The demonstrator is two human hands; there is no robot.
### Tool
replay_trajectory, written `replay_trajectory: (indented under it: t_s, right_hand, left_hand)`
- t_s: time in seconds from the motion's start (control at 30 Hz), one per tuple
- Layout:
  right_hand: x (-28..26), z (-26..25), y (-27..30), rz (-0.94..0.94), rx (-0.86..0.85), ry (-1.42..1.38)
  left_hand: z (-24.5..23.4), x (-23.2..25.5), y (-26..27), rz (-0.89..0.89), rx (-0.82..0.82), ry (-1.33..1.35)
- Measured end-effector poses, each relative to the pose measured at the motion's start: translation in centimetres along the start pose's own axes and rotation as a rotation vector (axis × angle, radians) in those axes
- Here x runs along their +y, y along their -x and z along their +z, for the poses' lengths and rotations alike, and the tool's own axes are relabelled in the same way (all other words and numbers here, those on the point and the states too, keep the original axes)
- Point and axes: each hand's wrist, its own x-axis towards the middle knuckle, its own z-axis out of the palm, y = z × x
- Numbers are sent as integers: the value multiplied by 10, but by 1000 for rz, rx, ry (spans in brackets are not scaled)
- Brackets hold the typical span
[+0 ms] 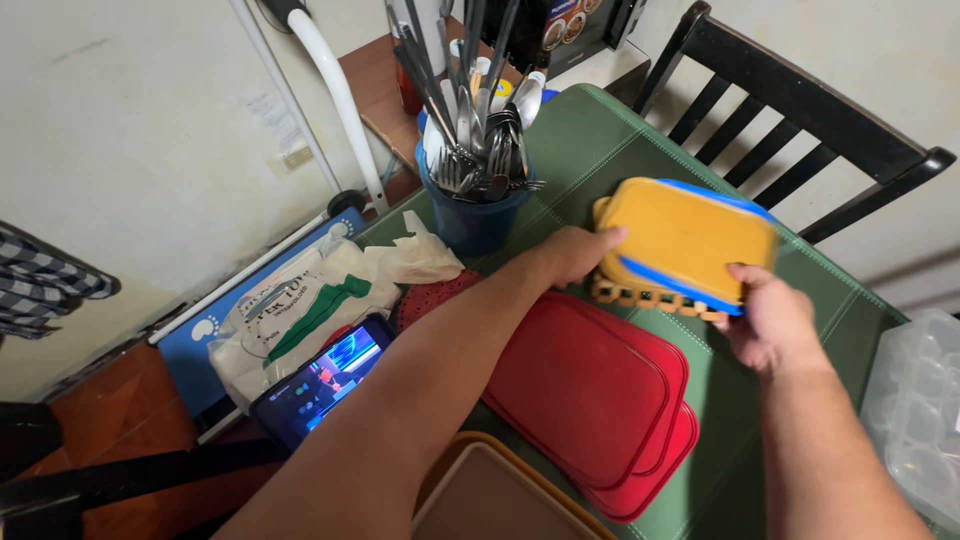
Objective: The person organizes plastic food storage containers on a dining table. They pick up containers and lids, match them, and stack them by size and color. The person also handles ice cream tubs, placing lids on them and stacking them with other containers.
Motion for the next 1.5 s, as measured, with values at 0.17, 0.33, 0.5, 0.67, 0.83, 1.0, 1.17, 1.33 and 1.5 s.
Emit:
replay_trajectory:
  t_s: [0.17, 0.33, 0.5, 0.67, 0.83, 1.0, 1.17, 1.33, 1.5]
  right_hand:
    - [-14, -48, -14, -96, -70, -69]
    - [9, -109, -35, -238, -195, 38]
    - [34, -127, -68, -177, -444, -259]
    - [57, -59, -89, -130, -460, -50]
    - [46, -28, -94, -91, -438, 139]
    - [44, -17, -99, 0, -395, 259]
    - [34, -33, -67, 26, -280, 84]
    - [12, -63, 20, -169, -285, 2]
    - [3, -70, 116, -121, -189, -68]
  left_hand:
    - [-5, 17, 29, 652, 143, -328]
    - [-56, 44, 132, 529, 1, -215]
    - [-88, 78, 237, 659, 19, -30]
    - [-96, 26, 344, 511, 99, -304]
    - [-69, -49, 414, 35, -362, -99]
    - [-3, -88, 456, 289, -61, -227]
    - [17, -86, 459, 297, -69, -220]
    - [7, -58, 460, 159, -10, -152]
    - [2, -30, 441, 40, -38, -178]
